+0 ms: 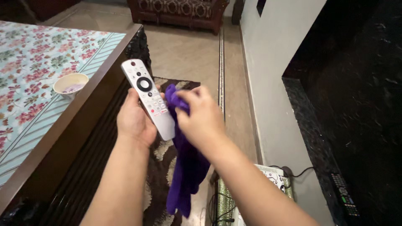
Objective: The person wipes two different TV remotes with a purple cloth, cleaning the front, back, and sides of each device before placing them on a small stool.
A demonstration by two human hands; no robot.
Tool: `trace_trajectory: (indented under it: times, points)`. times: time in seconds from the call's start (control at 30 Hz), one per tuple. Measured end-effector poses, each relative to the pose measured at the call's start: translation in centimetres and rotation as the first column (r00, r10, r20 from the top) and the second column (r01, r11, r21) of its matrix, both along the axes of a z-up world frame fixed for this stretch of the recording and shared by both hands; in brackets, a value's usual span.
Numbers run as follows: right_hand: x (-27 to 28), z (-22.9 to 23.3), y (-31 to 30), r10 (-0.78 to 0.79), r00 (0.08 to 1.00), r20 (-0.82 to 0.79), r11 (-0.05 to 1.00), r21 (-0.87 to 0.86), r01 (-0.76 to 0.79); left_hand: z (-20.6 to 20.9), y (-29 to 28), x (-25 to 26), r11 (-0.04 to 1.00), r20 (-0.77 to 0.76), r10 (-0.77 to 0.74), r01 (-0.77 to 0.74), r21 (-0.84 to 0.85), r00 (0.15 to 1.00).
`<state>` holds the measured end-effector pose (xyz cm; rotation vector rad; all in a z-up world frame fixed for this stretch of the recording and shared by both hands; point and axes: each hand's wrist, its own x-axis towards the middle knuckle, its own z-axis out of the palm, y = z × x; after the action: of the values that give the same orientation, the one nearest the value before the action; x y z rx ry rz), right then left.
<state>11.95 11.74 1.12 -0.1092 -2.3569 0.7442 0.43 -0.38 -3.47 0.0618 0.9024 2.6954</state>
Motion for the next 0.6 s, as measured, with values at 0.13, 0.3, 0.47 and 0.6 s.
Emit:
trace_trajectory:
  times: [0.13,0.3,0.47,0.6]
  points:
    - [-1.4,0.4,0.8,-0.051,0.996,-0.075,0.966,-0.258,0.030,0.5,-1.2,0.2,0.998,-0.038,0.000,-0.003,-0.063,0.999]
    - [-2.9,0.0,-1.6,0.029,0.960,-0.279,0.921,-0.366,-0.135,0.4,-1.4,0.9,1.000,-0.095,0.007,-0.005,0.019,0.995]
    - [-2.3,-1.1,-6.2,0.189,0.938,-0.291,0.954,-0.171,-0.245,0.5,-3.0,1.0,0.997,-0.163,-0.030,0.019,-0.073,0.986]
    - [-1.6,-1.2,-8.0,0.215,0.938,-0.270,0.974,0.128,-0.187,0.4,-4.8,0.8,0.997,-0.076,-0.064,0.061,-0.039,0.995]
